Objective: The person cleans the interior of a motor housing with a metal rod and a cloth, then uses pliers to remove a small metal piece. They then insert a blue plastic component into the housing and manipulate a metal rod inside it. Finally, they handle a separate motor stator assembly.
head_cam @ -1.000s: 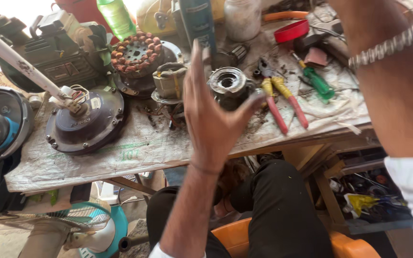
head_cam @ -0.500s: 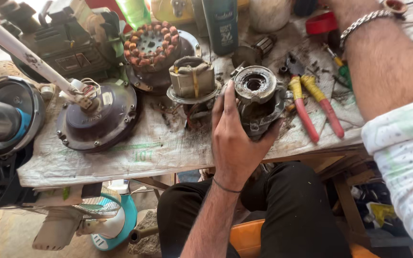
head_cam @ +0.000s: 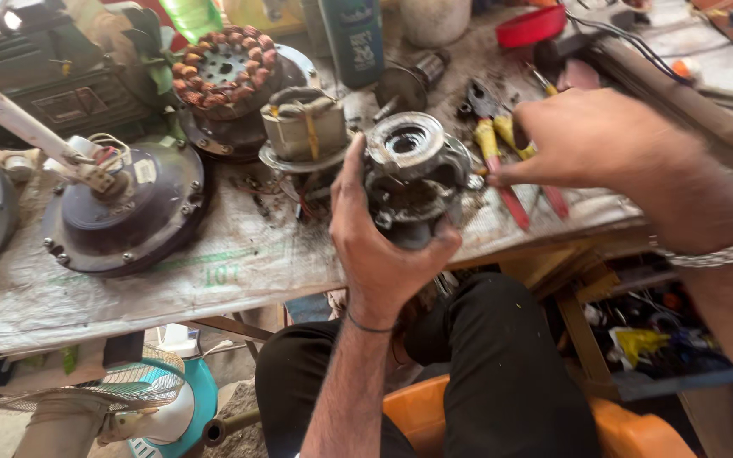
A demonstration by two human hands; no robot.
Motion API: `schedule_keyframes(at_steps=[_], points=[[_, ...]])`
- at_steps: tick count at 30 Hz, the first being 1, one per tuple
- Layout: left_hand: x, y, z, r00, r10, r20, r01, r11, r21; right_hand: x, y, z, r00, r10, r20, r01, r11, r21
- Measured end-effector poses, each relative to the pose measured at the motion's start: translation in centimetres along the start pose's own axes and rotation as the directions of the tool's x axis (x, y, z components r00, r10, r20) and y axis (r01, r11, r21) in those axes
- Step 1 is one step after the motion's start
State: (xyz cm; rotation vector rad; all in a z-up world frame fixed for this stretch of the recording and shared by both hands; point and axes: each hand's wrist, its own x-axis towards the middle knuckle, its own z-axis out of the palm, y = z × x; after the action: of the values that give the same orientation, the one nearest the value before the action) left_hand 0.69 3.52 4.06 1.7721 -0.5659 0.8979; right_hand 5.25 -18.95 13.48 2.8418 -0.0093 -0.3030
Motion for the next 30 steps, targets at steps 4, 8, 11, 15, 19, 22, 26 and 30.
schedule_keyframes(at_steps=[4,8,11,15,19,22,26,30], points=[[0.2,0.0,-0.3,0.999,-0.015,0.045,0.016,0.999,-0.032,-2.0,-2.2,-0.1,0.987,0.047,0.151,-0.058,0.996,0.072],[0.1,0.0,-0.8,0.998,0.038,0.055,-0.036,0.999,-0.037,-1.2,-2.6,-0.7,0.953,0.187,0.24,-0.234,0.955,0.183],[-0.2,-0.1,-0.8,0.996,0.017,0.087,-0.015,0.999,-0.032,0.4,1.4,-0.7,0.981,0.149,0.121,-0.192,0.743,0.641],[0.0,0.0,-1.0,0.995,0.02,0.099,-0.015,0.998,-0.054,0.6,7.5,1.4,0.973,0.224,-0.05,-0.151,0.791,0.593],[-0.2,-0.1,-1.0,0.995,0.015,0.1,-0.008,0.998,-0.062,0.2,10.8,3.3,0.953,0.304,-0.006,-0.286,0.901,0.325],[-0.2,-0.3,-0.9,0.994,0.016,0.104,-0.01,0.998,-0.061,-0.8,10.7,4.8,0.968,0.137,-0.211,-0.1,0.979,0.176],[-0.3,-0.5,-1.0,0.993,0.038,0.107,-0.031,0.997,-0.074,-0.8,9.0,6.1,0.927,0.236,-0.291,-0.25,0.968,-0.011],[-0.2,-0.2,-0.8,0.993,0.047,0.107,-0.045,0.999,-0.018,-1.1,7.6,6.0,0.928,0.28,-0.245,-0.305,0.949,-0.073]])
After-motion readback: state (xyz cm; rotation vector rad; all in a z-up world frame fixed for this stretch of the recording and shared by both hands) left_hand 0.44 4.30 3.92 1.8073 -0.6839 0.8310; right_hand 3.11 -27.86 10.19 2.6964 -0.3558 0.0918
